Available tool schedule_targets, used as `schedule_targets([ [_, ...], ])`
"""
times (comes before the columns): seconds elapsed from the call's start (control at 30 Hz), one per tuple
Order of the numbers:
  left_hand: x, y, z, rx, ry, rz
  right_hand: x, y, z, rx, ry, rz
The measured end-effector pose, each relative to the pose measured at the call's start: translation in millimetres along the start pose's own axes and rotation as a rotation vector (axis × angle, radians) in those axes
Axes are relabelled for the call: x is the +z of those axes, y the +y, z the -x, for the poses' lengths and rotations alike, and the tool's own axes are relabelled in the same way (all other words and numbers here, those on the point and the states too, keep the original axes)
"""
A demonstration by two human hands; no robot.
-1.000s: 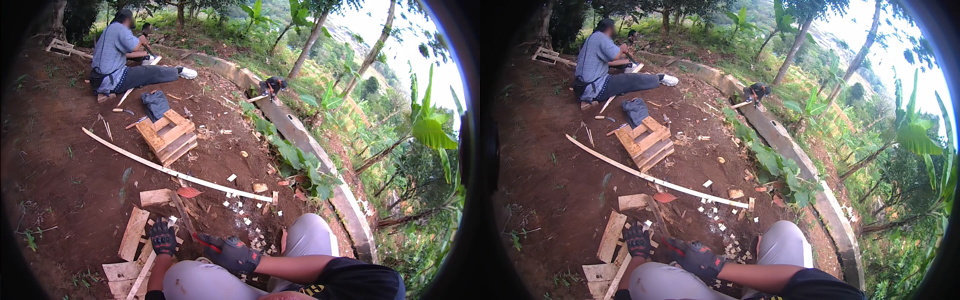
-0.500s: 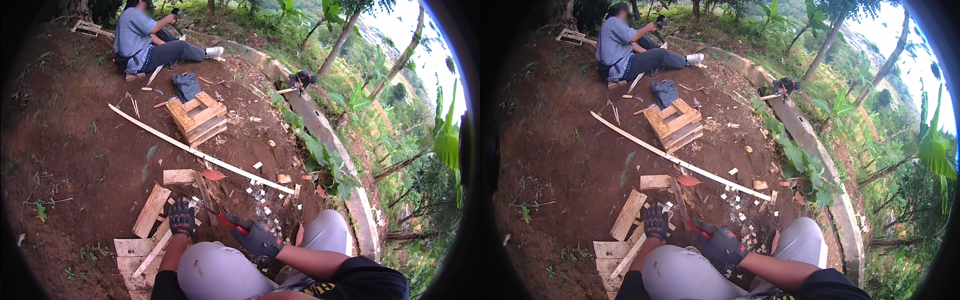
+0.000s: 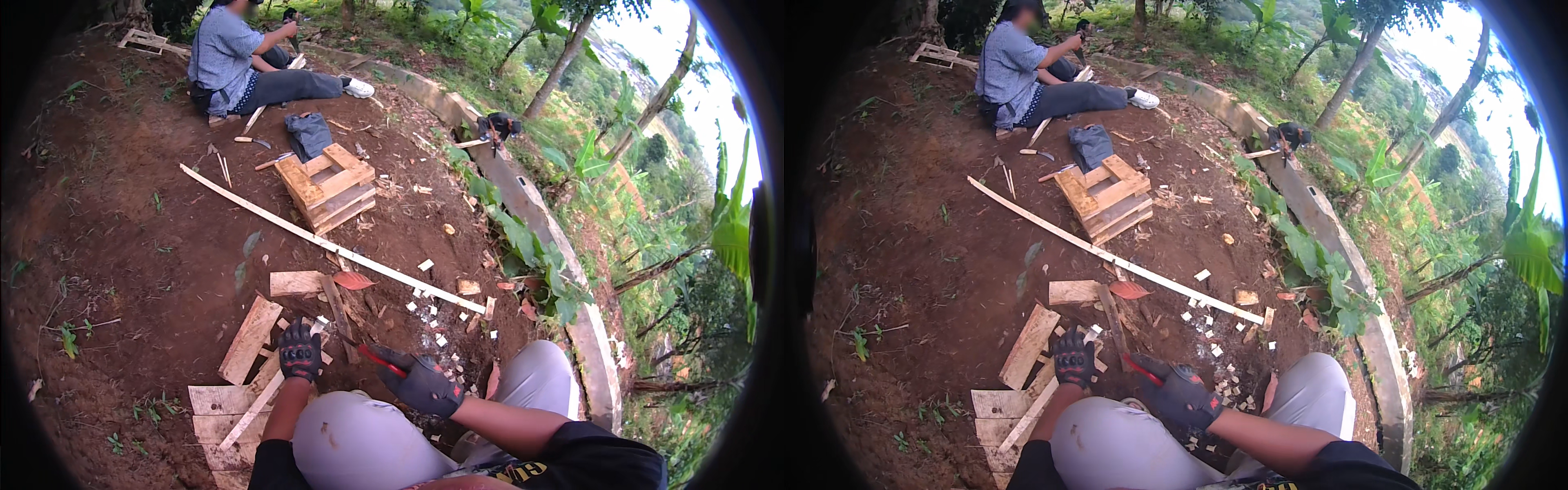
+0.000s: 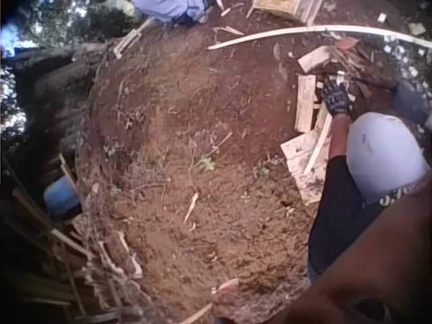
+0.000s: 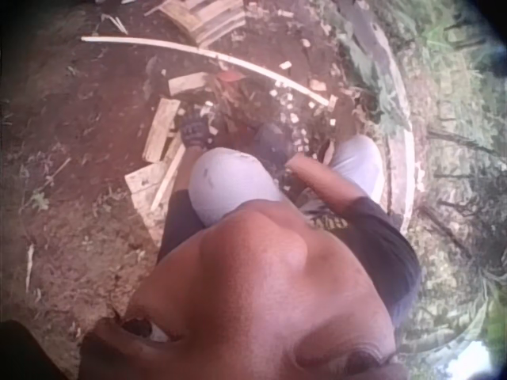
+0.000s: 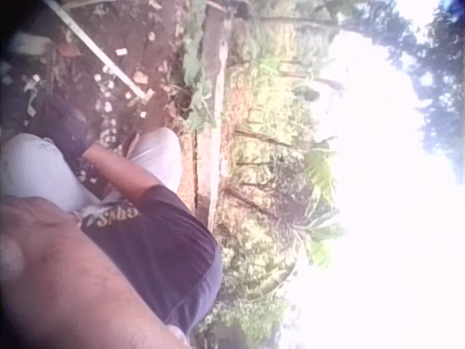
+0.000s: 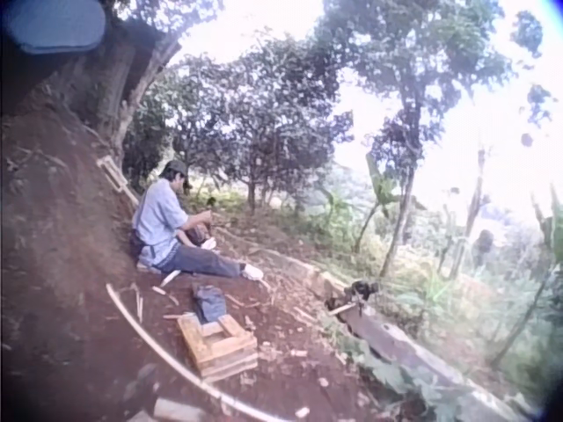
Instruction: The person walks to a work area and sits on the ground. They use a hand saw to cut a long, thin piece of wood into smaller segments, holding the wood with one hand and sawing with the other.
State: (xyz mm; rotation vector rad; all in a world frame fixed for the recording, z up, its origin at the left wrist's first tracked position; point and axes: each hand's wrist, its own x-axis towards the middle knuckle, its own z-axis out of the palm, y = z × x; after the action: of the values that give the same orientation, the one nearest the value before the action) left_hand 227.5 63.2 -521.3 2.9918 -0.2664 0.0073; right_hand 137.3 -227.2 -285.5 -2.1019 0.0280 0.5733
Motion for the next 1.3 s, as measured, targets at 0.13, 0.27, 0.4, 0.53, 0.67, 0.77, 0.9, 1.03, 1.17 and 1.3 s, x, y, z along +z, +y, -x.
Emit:
schedule_targets([
  [0.13, 3.5, 9.4, -0.1, -0.013, -0.001, 0.053, 7.8, -6.7, -19.4, -0.068, -0.048, 0.054],
  [0.27, -0.5, -4.6, 3.1, -0.007, 0.016, -0.015, -14.2, -26.1, 17.4, 0.016, -0.032, 0.017],
  [0.4, 7.0, -4.6, 4.8, -0.005, 0.029, -0.011, -9.6, -0.2, 30.3, -0.209, 0.107, 0.035],
  [0.53, 15.1, 4.5, 0.6, 0.026, 0.025, 0.009, 6.3, -0.6, -1.3, 0.019, -0.007, 0.092],
  [0.67, -1.7, 4.8, 0.4, 0.011, -0.033, -0.002, 6.8, 13.7, 15.5, 0.001, 0.026, -0.041],
  [0.77, -7.6, 3.0, -3.2, 0.007, -0.026, 0.01, -14.5, 12.5, 40.6, -0.227, 0.173, -0.081],
  [0.9, -9.4, 0.6, -0.2, 0.009, -0.03, 0.01, -0.9, -2.6, 18.8, -0.221, 0.24, -0.066],
  [1.03, -8.4, 4.0, -6.7, -0.001, -0.046, 0.043, 21.0, 24.0, -39.0, -0.071, 0.117, 0.008],
  [1.17, 1.2, -4.4, 2.4, 0.004, 0.008, -0.019, 1.6, 32.9, 5.2, -0.135, 0.157, -0.067],
  [1.3, -3.2, 0.5, 2.0, -0.005, -0.008, 0.014, -26.5, 22.9, 45.1, -0.183, 0.164, -0.045],
])
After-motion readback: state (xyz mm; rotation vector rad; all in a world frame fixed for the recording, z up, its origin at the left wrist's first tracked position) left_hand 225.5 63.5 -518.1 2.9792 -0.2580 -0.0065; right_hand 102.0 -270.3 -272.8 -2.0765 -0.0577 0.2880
